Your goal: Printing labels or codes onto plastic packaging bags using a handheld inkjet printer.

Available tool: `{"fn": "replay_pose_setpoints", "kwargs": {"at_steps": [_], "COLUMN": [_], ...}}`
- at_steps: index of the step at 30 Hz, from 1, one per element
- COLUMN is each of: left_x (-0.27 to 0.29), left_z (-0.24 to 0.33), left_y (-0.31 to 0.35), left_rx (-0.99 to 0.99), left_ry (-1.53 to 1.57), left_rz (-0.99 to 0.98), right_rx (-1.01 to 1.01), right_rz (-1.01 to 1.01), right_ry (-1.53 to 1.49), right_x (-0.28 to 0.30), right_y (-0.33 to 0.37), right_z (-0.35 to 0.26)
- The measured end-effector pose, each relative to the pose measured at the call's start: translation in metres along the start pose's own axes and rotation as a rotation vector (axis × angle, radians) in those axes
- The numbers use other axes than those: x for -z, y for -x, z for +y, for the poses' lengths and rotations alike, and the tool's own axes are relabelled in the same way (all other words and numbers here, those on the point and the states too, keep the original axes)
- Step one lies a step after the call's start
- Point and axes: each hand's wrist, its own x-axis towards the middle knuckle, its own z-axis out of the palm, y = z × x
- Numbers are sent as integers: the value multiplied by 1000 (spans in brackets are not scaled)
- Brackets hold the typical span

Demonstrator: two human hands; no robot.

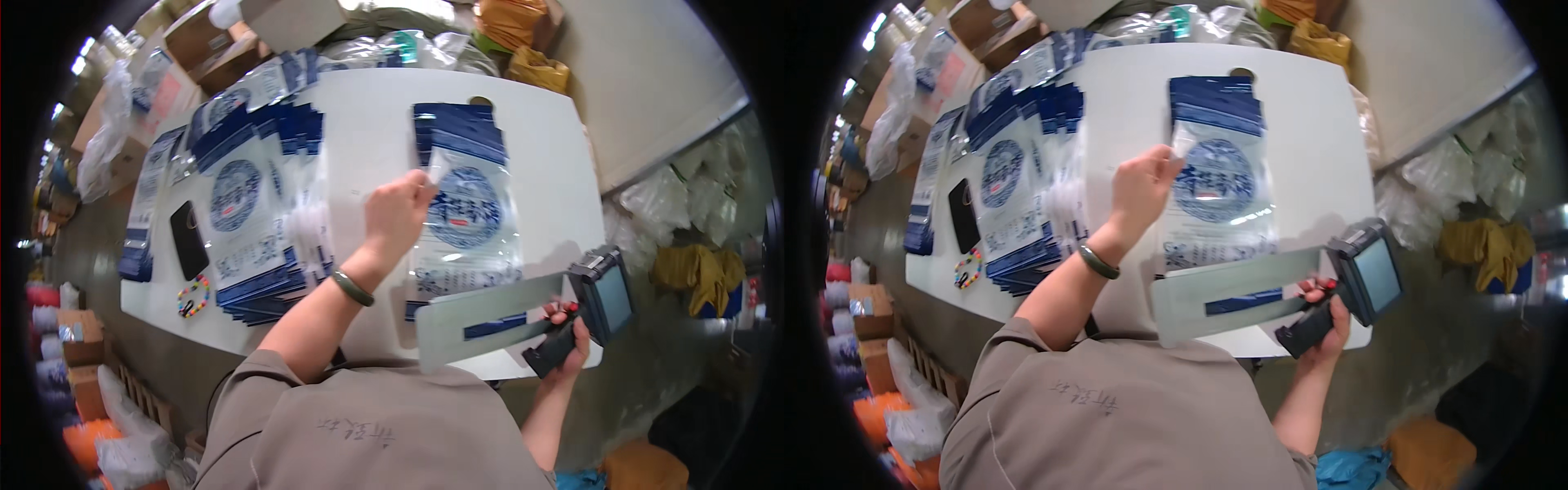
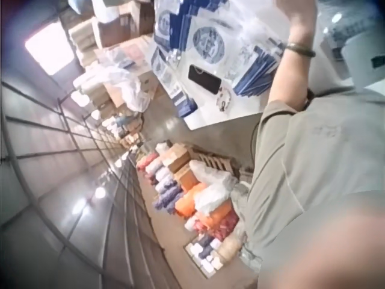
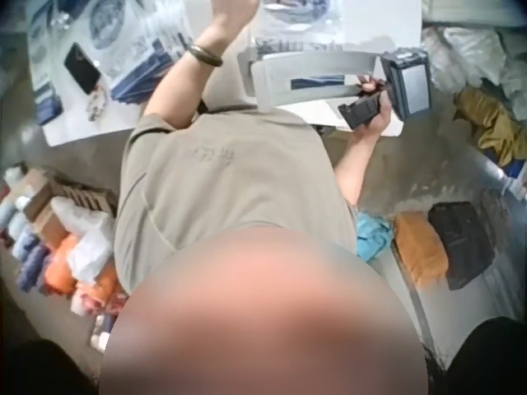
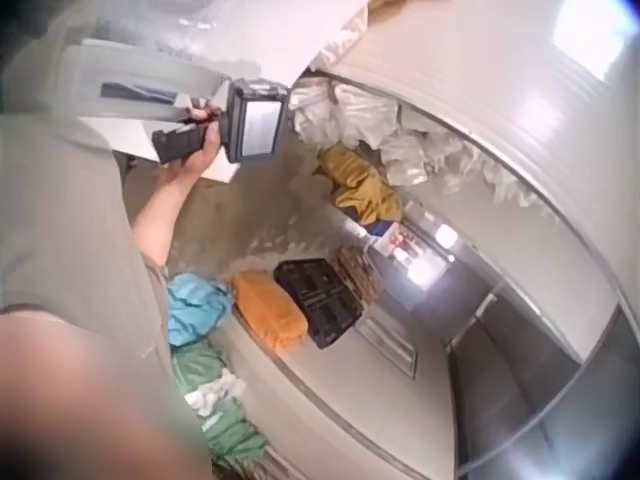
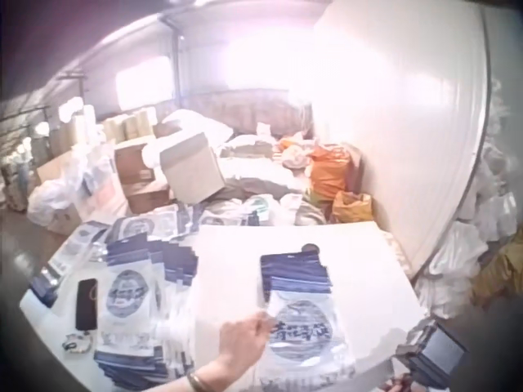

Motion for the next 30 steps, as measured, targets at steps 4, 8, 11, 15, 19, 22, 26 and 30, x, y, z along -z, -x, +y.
{"fn": "replay_pose_setpoints", "kwargs": {"at_steps": [4,8,11,15,19,22,26,30], "left_x": [8,16,38,123,221,255,231,154], "left_z": [2,-3,-1,-37,-135,-216,-185,-67], "left_y": [2,8,12,3,-1,5,3,23], "left_rx": [20,-114,-103,-92,237,286,170,-197], "left_ry": [112,-112,28,382,-25,-315,-641,-83], "left_rz": [-96,-54,60,220,322,279,430,-29], "right_rx": [15,2,-13,16,45,-37,-11,18], "right_rz": [-39,-87,-101,-212,-207,-240,-142,-130], "right_ry": [-47,-51,-64,-86,-59,-192,-151,-205], "right_x": [3,-3,4,5,3,4,1,7], "right_y": [-2,-6,-7,-7,-6,-9,-7,-5], "right_z": [-2,3,6,-4,-6,0,3,4]}}
